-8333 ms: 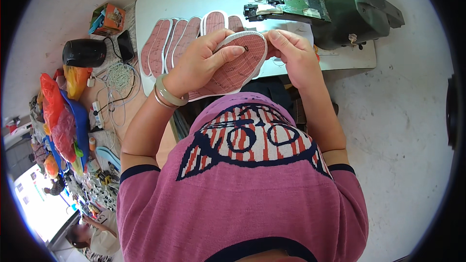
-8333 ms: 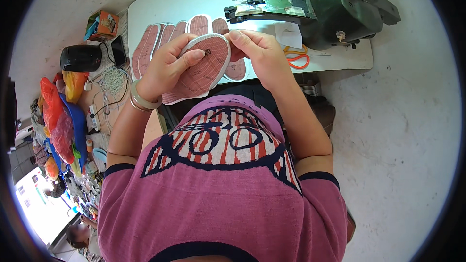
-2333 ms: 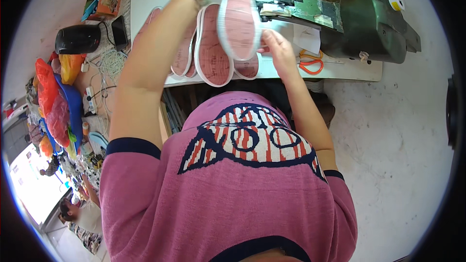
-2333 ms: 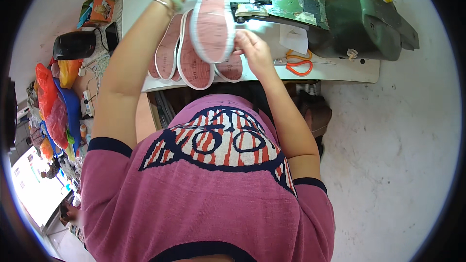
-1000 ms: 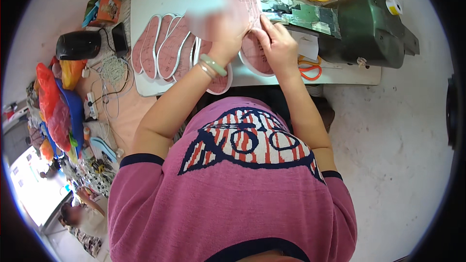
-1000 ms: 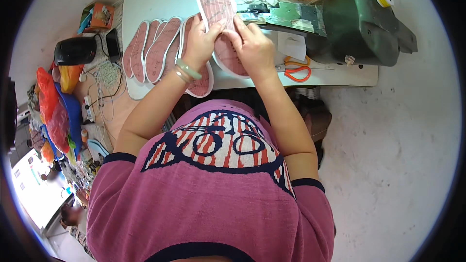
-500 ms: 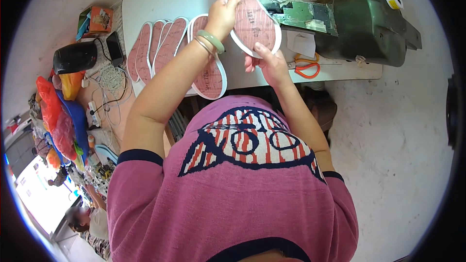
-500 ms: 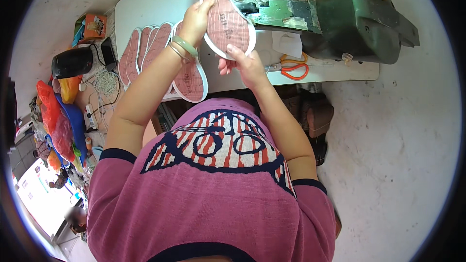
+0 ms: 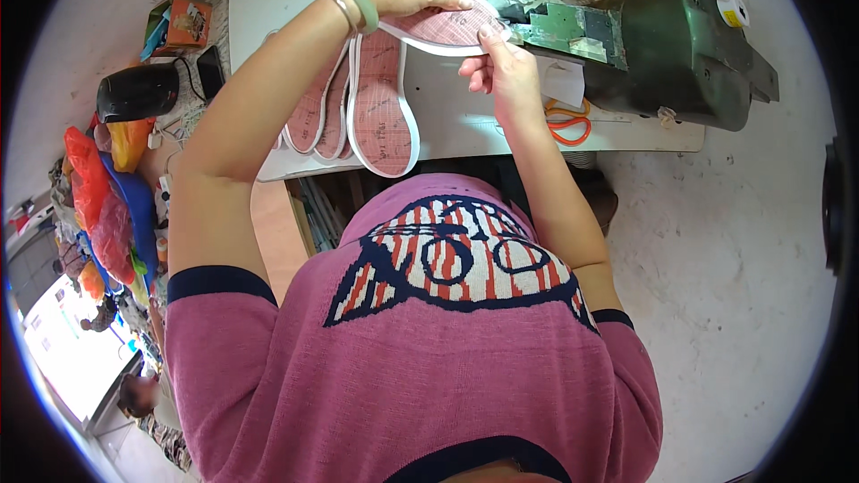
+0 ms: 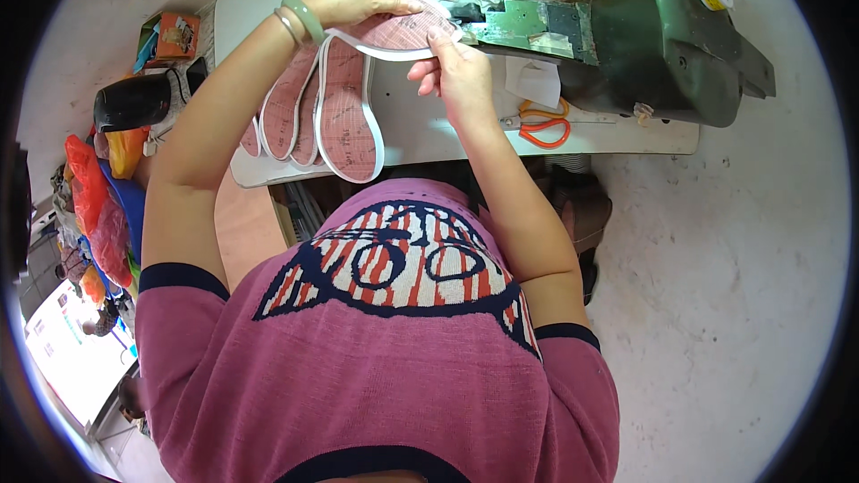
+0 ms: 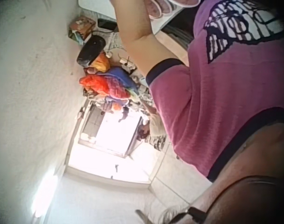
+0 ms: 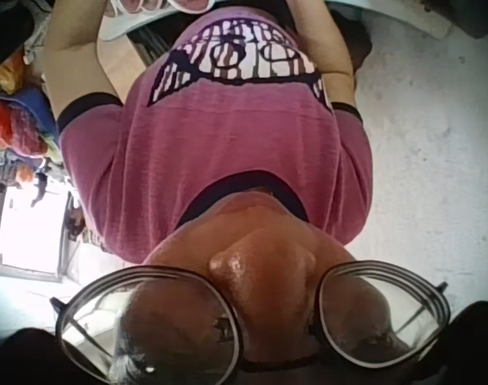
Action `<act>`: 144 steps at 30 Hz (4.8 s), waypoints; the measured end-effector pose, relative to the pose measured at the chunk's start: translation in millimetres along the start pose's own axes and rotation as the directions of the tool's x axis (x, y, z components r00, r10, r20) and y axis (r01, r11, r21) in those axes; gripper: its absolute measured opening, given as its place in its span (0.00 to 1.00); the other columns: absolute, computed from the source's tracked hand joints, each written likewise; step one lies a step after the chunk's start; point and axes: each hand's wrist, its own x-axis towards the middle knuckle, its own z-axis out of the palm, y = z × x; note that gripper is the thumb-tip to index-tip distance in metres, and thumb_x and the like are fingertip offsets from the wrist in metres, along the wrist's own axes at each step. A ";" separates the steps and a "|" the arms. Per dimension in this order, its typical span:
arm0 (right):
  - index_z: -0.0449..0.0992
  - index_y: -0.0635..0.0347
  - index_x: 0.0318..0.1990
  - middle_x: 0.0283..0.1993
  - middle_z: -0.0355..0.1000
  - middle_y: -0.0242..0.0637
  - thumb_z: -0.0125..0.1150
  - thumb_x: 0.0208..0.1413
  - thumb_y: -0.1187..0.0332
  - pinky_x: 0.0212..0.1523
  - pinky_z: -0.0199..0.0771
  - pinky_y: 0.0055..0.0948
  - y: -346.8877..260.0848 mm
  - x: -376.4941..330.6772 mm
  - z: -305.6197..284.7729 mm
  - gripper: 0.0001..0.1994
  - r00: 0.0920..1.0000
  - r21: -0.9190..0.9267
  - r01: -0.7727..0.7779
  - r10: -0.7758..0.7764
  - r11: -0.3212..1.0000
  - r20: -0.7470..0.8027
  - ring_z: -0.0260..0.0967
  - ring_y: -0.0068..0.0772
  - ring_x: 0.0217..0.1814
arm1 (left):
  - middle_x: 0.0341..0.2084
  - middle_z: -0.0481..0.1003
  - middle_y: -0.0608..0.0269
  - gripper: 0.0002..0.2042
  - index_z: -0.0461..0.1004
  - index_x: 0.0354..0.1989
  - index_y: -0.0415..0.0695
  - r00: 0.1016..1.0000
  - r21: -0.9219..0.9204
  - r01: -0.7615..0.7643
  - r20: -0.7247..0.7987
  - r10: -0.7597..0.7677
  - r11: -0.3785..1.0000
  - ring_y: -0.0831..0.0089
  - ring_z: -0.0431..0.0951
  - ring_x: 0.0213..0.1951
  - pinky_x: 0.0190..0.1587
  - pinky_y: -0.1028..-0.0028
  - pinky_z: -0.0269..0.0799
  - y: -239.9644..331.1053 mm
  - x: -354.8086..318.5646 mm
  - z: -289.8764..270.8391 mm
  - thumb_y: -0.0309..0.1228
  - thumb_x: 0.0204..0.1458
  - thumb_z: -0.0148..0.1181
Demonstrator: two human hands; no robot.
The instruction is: The person takes a bundle of shoe insoles to a workbench, unties them, attaches lining strips to each insole by hand, and places a fallen insole back onto the table.
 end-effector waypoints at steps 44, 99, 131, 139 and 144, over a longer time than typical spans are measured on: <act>0.70 0.65 0.33 0.19 0.62 0.32 0.47 0.60 0.60 0.23 0.58 0.24 31.3 -40.2 -26.9 0.15 0.991 0.154 -0.125 0.116 0.980 0.069 0.59 0.26 0.19 | 0.47 0.69 0.31 0.36 0.61 0.53 0.27 0.348 -0.392 0.006 -0.862 -0.369 0.920 0.43 0.70 0.51 0.53 0.62 0.66 -31.2 19.8 64.2 0.51 0.49 0.60; 0.70 0.66 0.51 0.41 0.73 0.31 0.55 0.60 0.69 0.45 0.69 0.20 31.7 -14.1 -42.8 0.15 0.989 0.267 0.085 -0.114 0.960 0.097 0.69 0.18 0.40 | 0.31 0.78 0.47 0.27 0.72 0.40 0.34 0.770 0.165 0.247 -0.632 -0.090 0.955 0.58 0.79 0.33 0.39 0.66 0.73 -13.3 20.4 40.5 0.52 0.51 0.58; 0.74 0.67 0.43 0.32 0.75 0.37 0.54 0.61 0.62 0.27 0.69 0.19 4.7 -24.9 -26.8 0.14 0.924 0.134 0.105 -0.146 0.985 0.353 0.75 0.27 0.31 | 0.29 0.77 0.61 0.13 0.76 0.41 0.43 0.976 0.430 -0.156 -0.068 0.205 0.889 0.69 0.75 0.30 0.35 0.73 0.71 45.8 -65.6 30.9 0.37 0.52 0.60; 0.75 0.68 0.38 0.25 0.74 0.35 0.48 0.62 0.56 0.22 0.65 0.18 28.5 12.8 -22.7 0.20 0.935 0.029 -0.143 0.125 0.989 0.333 0.69 0.22 0.21 | 0.29 0.78 0.59 0.20 0.76 0.44 0.47 0.933 0.856 -0.248 0.085 0.350 0.453 0.61 0.77 0.32 0.35 0.66 0.70 15.8 10.9 4.8 0.49 0.50 0.59; 0.75 0.68 0.36 0.25 0.74 0.37 0.47 0.62 0.57 0.19 0.62 0.18 31.4 13.4 -3.2 0.20 0.993 0.210 -0.048 0.025 0.976 0.113 0.66 0.21 0.17 | 0.33 0.78 0.57 0.22 0.75 0.47 0.47 0.927 0.790 -0.368 0.271 0.259 0.491 0.58 0.77 0.37 0.41 0.65 0.70 24.7 34.9 -6.4 0.50 0.51 0.57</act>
